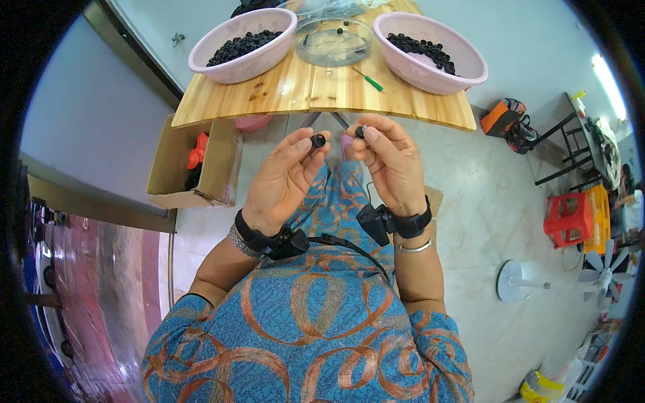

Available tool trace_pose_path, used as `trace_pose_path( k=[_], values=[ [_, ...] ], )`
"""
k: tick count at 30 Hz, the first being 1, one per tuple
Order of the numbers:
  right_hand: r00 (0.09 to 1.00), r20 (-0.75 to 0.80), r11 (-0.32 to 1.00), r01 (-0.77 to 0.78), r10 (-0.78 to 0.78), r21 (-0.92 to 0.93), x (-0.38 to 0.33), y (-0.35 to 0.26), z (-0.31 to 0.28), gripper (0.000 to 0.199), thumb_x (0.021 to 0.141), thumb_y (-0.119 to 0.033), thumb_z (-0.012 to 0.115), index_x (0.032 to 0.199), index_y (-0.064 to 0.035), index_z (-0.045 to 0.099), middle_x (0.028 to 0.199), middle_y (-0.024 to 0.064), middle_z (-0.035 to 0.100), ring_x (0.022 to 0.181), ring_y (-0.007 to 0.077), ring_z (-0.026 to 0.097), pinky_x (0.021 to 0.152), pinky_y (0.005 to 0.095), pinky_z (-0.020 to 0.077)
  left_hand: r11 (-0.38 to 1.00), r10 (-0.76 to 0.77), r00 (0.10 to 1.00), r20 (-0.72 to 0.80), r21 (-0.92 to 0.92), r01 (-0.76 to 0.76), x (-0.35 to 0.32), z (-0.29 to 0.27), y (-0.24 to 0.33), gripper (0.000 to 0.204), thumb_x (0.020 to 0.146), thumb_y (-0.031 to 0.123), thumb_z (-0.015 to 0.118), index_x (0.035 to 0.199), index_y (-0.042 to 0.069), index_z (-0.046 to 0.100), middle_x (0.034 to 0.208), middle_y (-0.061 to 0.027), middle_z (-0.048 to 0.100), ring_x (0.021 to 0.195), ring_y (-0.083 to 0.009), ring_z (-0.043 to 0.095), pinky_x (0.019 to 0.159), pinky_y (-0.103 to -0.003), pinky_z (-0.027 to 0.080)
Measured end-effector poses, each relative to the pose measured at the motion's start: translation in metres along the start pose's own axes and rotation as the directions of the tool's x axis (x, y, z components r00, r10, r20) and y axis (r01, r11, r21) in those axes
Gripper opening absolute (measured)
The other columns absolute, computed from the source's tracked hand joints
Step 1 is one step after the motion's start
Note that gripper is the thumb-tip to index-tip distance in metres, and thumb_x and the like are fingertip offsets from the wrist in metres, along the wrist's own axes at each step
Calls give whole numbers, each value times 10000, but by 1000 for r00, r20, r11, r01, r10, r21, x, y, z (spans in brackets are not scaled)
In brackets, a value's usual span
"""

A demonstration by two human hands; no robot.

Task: The person is inspecting and cleaning small black plastic shoe components.

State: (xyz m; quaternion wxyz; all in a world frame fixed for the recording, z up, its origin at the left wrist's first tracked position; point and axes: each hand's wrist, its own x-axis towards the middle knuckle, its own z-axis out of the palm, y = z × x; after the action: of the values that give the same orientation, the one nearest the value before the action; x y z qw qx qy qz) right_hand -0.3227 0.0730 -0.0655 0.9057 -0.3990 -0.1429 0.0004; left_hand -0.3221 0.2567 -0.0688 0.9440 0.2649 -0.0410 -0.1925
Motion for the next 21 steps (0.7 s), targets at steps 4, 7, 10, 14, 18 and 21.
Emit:
trace_pose_path(
  k=[4,7,10,14,18,21],
  values=[
    [1000,-2,1000,23,-23,17,-6,-2,-4,202,886,-49,497,1061,45,538,976,172,604,772,141,630,687,231,540,1000,4,998,62,15,-4,-1,3,-5,185,886,42,482,1061,4,529,1085,-156,571,952,-202,589,810,-248,514],
    [999,-34,999,-12,13,43,-9,-6,-1,203,876,-32,508,1063,41,538,979,169,604,783,146,628,693,236,538,999,-20,998,53,31,18,0,8,-6,182,878,51,505,1053,13,536,1063,-140,585,919,-179,596,793,-246,508],
    [999,-51,999,-9,11,36,-13,-6,-6,217,866,-16,514,1075,34,539,984,164,603,819,155,621,708,244,532,997,-51,998,40,54,49,5,10,-10,180,871,63,525,1046,22,544,1043,-121,598,889,-156,601,778,-244,500],
    [999,-11,999,49,-49,1,-19,-9,-12,248,850,-4,526,1096,30,536,996,160,596,835,152,601,732,247,514,995,-77,995,57,74,73,8,15,-16,183,874,69,524,1051,26,544,1047,-116,595,890,-151,598,772,-243,499],
    [996,39,996,76,-77,37,-21,-10,-20,260,842,3,530,1099,41,532,982,151,592,799,137,587,739,235,502,992,-95,993,75,91,88,11,16,-22,179,875,66,522,1046,18,543,1045,-117,595,896,-153,596,788,-250,497],
    [995,42,992,87,-91,89,-21,-10,-21,271,832,19,530,1101,49,529,960,141,589,796,129,575,745,225,495,991,-87,993,82,105,78,13,16,-24,172,878,68,519,1041,17,544,1047,-116,594,902,-155,595,797,-254,496]
  ],
)
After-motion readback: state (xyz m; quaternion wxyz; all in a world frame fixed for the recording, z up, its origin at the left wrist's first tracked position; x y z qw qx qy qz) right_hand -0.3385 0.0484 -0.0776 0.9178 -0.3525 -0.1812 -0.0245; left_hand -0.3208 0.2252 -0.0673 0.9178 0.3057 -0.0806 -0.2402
